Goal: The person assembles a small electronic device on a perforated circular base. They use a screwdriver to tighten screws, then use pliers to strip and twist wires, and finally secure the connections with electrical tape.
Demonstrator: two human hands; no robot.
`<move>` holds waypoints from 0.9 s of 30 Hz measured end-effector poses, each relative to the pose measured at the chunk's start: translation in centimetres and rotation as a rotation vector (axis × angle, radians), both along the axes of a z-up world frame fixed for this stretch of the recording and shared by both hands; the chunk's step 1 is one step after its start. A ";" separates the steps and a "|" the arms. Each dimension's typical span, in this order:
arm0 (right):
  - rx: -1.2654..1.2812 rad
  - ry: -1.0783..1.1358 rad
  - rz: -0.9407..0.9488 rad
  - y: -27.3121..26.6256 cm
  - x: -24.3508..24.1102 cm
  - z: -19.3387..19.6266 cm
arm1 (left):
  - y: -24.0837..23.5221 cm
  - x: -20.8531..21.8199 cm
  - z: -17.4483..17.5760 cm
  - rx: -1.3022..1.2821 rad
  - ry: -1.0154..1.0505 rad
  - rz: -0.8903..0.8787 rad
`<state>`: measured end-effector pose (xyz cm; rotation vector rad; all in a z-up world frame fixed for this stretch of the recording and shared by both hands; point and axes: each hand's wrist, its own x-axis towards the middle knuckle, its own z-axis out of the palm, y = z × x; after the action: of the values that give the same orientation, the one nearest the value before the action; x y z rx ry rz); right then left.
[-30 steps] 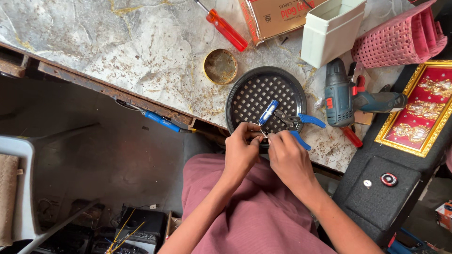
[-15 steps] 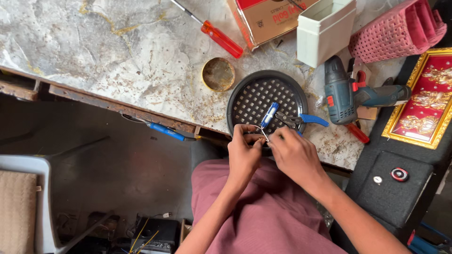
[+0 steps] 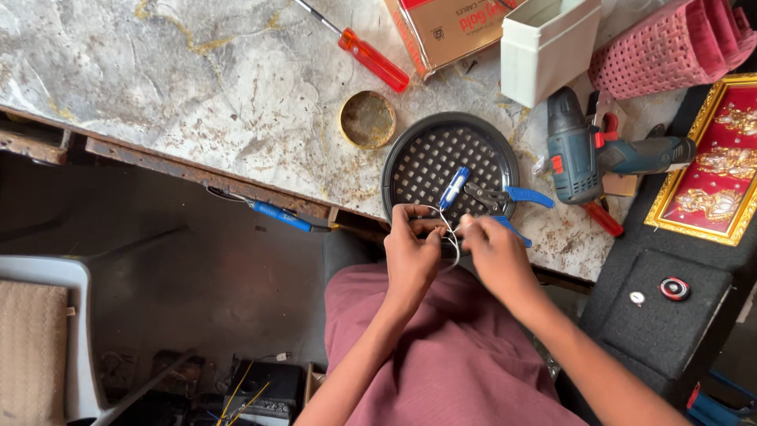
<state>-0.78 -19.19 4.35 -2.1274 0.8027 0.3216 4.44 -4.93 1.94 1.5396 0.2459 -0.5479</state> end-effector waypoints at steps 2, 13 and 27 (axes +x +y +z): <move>-0.166 -0.203 0.160 1.1 0.1 1.1 | -0.1 0.1 0.0 0.028 0.043 -0.013; -0.480 -0.371 0.456 2.2 -0.5 1.8 | 0.0 0.1 0.4 0.011 0.011 -0.007; -0.120 -0.196 0.249 1.4 0.2 2.0 | 0.6 0.2 0.4 -0.011 -0.026 -0.025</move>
<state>-0.60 -17.83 6.37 -2.3343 0.4544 0.1934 4.64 -4.32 2.32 1.5401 0.2036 -0.5481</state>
